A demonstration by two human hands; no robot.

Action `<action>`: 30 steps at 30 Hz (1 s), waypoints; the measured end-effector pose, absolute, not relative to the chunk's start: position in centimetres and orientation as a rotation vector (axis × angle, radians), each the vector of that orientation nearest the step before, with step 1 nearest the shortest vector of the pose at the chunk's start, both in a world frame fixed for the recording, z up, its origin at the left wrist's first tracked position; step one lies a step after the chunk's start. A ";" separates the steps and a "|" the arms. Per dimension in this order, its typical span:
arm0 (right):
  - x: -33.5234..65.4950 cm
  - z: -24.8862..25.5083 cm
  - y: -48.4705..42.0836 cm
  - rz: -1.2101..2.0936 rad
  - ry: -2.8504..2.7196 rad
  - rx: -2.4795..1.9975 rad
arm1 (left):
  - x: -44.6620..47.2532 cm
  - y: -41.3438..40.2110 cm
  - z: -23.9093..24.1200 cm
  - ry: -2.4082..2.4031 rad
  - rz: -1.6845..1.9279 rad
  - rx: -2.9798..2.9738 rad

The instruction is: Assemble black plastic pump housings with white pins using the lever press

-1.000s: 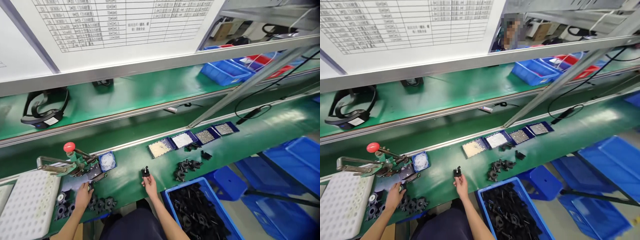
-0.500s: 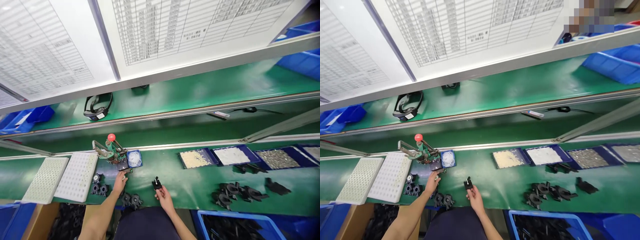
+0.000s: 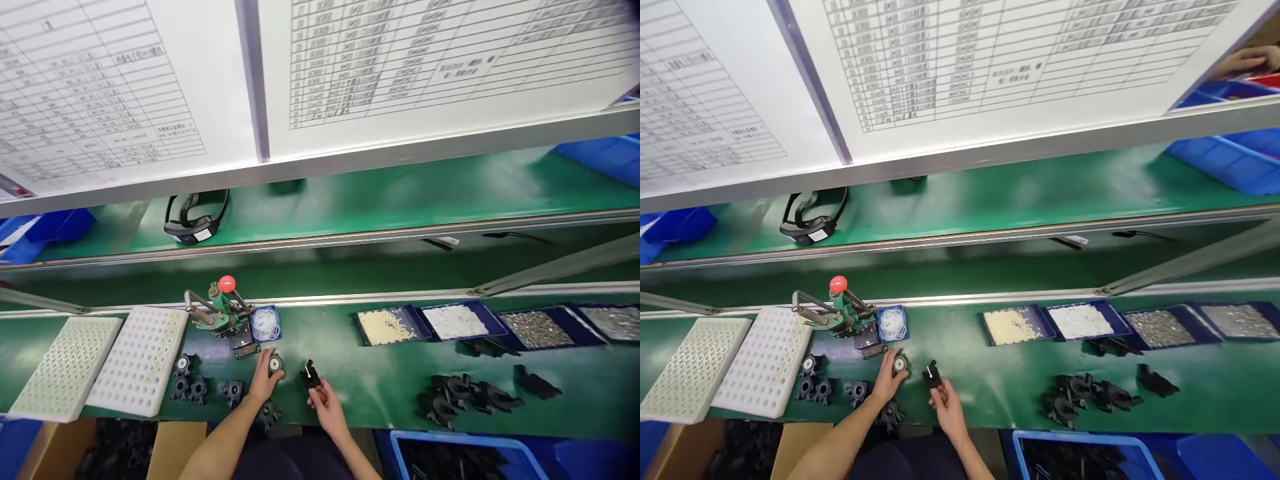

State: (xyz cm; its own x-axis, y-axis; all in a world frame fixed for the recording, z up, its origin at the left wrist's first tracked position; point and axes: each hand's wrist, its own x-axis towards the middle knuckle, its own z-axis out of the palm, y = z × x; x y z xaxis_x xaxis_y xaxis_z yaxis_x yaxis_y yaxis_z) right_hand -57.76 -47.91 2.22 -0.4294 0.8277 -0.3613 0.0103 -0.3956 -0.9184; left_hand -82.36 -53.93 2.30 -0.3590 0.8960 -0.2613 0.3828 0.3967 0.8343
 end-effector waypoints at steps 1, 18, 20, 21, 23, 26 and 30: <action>-57.3 2.3 -48.0 1.875 -1.263 -1.205 | -82.5 -54.2 2.3 1.890 0.882 1.083; -56.1 11.0 -45.4 1.773 -1.412 -1.175 | -80.6 -50.8 12.4 1.736 1.124 1.113; -55.7 12.9 -44.7 1.769 -1.401 -1.151 | -79.9 -50.6 15.4 1.727 1.162 1.072; -55.4 13.9 -44.4 1.766 -1.400 -1.140 | -79.4 -50.5 17.0 1.719 1.186 1.031; -54.8 15.8 -43.6 1.755 -1.419 -1.111 | -78.6 -50.1 19.9 1.705 1.246 0.964; -54.0 18.4 -42.6 1.701 -1.473 -1.068 | -77.4 -49.5 23.6 1.714 1.311 0.939; -53.5 21.3 -41.9 1.668 -1.410 -1.046 | -75.9 -49.2 27.4 1.734 1.346 0.949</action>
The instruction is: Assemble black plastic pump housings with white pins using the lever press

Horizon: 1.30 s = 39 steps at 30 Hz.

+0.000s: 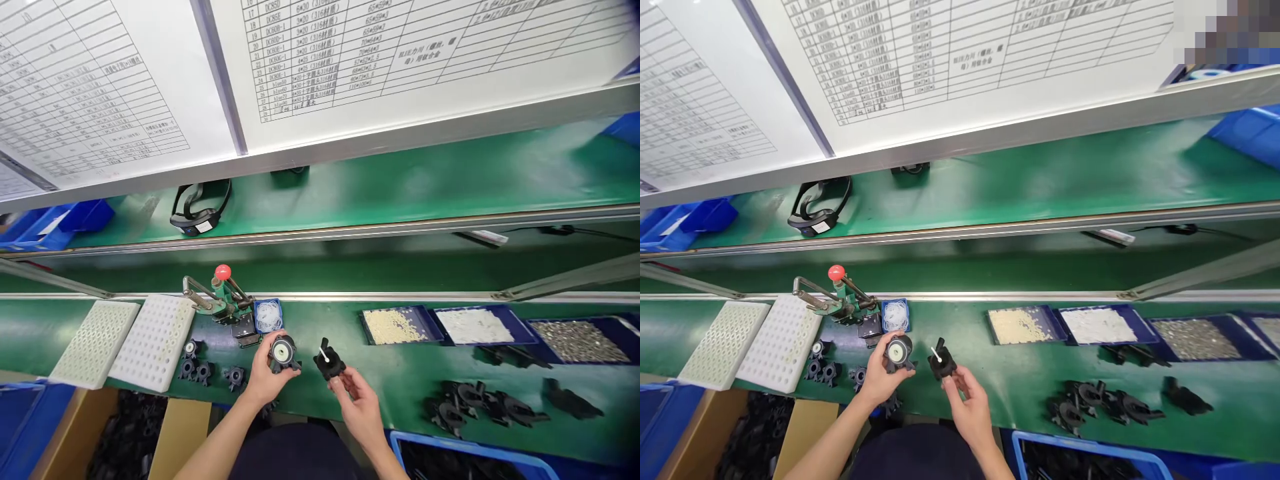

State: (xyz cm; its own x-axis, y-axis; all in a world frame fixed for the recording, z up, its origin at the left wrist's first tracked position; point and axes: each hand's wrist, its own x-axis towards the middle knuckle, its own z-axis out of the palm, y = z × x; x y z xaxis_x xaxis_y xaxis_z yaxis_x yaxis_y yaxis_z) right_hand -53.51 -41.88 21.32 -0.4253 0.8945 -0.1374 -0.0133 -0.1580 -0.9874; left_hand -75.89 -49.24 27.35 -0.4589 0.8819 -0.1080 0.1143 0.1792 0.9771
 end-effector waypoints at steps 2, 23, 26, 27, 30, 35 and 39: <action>-53.9 22.7 -41.8 1.681 -1.310 -1.058 | -74.8 -49.5 29.1 1.719 1.345 0.976; -58.5 29.6 -41.2 1.704 -0.896 -0.955 | -68.6 -48.2 34.7 1.591 1.458 0.862; -58.6 29.3 -41.2 1.657 -0.891 -0.926 | -68.6 -47.7 35.8 1.623 1.423 0.865; -58.7 29.2 -41.2 1.650 -0.890 -0.914 | -68.6 -47.6 36.1 1.635 1.417 0.868; -58.7 29.1 -41.3 1.636 -0.884 -0.905 | -68.7 -47.4 36.3 1.666 1.405 0.843; -58.6 29.1 -41.4 1.613 -0.883 -0.900 | -68.5 -47.2 36.1 1.671 1.399 0.742; -58.5 29.2 -41.4 1.598 -0.876 -0.915 | -68.2 -47.0 36.4 1.689 1.387 0.748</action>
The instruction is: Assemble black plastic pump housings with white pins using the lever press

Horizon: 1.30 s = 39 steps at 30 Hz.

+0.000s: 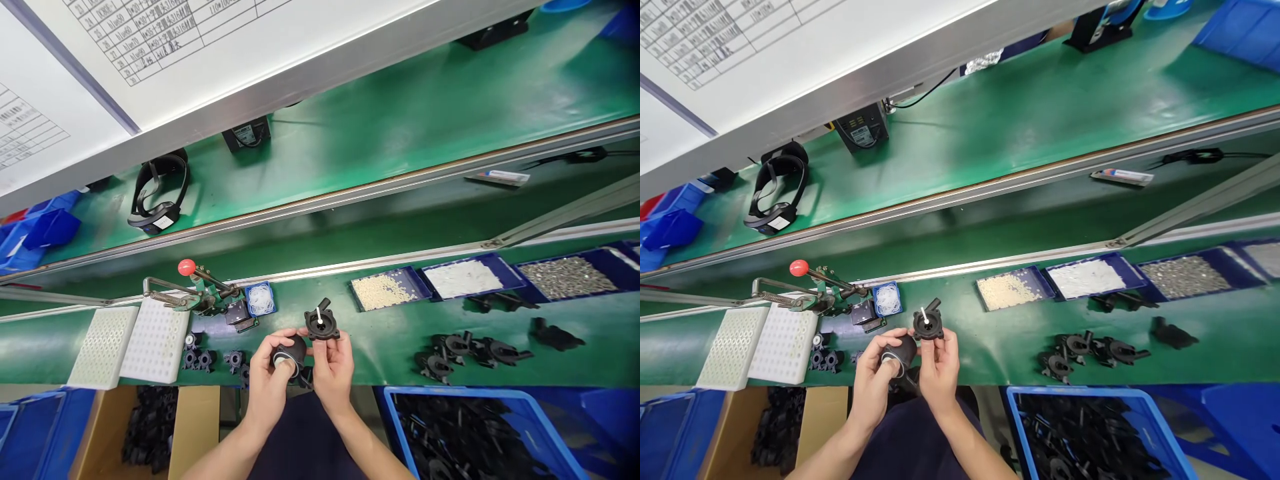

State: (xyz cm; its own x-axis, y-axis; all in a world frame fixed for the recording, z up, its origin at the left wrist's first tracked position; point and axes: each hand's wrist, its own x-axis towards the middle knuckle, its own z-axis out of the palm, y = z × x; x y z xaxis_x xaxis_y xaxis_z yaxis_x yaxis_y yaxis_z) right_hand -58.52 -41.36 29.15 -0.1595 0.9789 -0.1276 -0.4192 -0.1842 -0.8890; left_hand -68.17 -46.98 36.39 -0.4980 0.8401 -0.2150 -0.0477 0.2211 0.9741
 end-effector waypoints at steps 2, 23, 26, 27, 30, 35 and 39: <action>-58.5 29.2 -41.3 1.589 -0.883 -0.921 | -68.1 -46.9 36.4 1.689 1.388 0.755; -58.0 30.1 -40.1 1.653 -0.749 -0.944 | -69.6 -47.2 38.0 1.292 1.219 0.860; -57.8 30.3 -40.0 1.692 -0.733 -0.938 | -70.5 -48.3 37.2 1.328 1.091 1.122; -57.8 30.4 -40.0 1.699 -0.729 -0.938 | -70.6 -48.6 36.8 1.381 1.067 1.204; -58.1 30.5 -40.2 1.716 -0.739 -0.946 | -70.4 -48.9 35.6 1.489 1.155 1.312; -57.6 30.8 -40.7 1.695 -0.859 -0.940 | -70.2 -48.7 35.1 1.527 1.366 1.288; -54.6 30.8 -41.1 1.535 -1.130 -0.952 | -71.4 -49.0 35.9 1.621 1.313 1.251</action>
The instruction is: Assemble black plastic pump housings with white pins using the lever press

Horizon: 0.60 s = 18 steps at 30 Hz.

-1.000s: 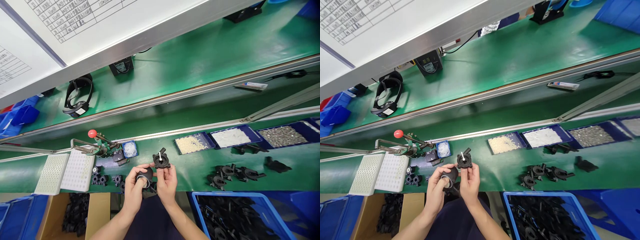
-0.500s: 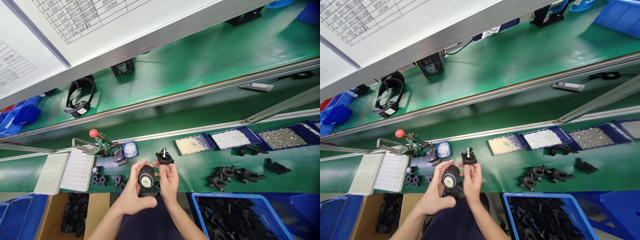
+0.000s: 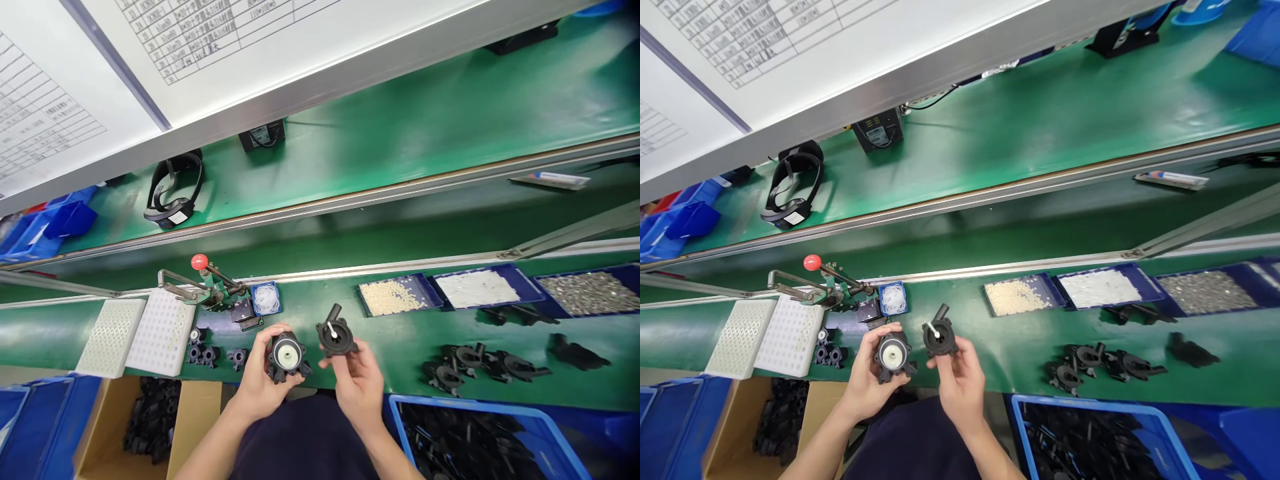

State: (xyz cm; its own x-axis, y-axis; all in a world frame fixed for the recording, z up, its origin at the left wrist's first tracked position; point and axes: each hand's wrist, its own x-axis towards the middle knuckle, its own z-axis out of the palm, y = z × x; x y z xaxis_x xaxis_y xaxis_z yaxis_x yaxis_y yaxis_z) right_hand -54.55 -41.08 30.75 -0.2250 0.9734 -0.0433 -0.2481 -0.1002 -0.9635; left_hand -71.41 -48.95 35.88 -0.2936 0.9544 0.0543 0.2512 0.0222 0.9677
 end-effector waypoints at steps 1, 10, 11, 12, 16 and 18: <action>-53.6 30.7 -41.2 1.509 -1.209 -0.927 | -71.7 -49.0 36.1 1.636 1.297 1.246; -51.3 31.7 -41.2 1.282 -1.722 -0.701 | -73.2 -48.9 37.2 1.737 1.221 1.342; -51.5 32.0 -41.1 1.267 -1.740 -0.696 | -73.3 -48.8 37.3 1.744 1.214 1.353; -51.7 32.2 -41.0 1.255 -1.755 -0.692 | -73.3 -48.8 37.3 1.752 1.206 1.368; -52.2 32.9 -40.6 1.223 -1.836 -0.695 | -73.7 -48.4 37.4 1.802 1.164 1.515; -52.2 33.2 -40.4 1.171 -1.889 -0.706 | -73.8 -48.2 37.6 1.827 1.136 1.640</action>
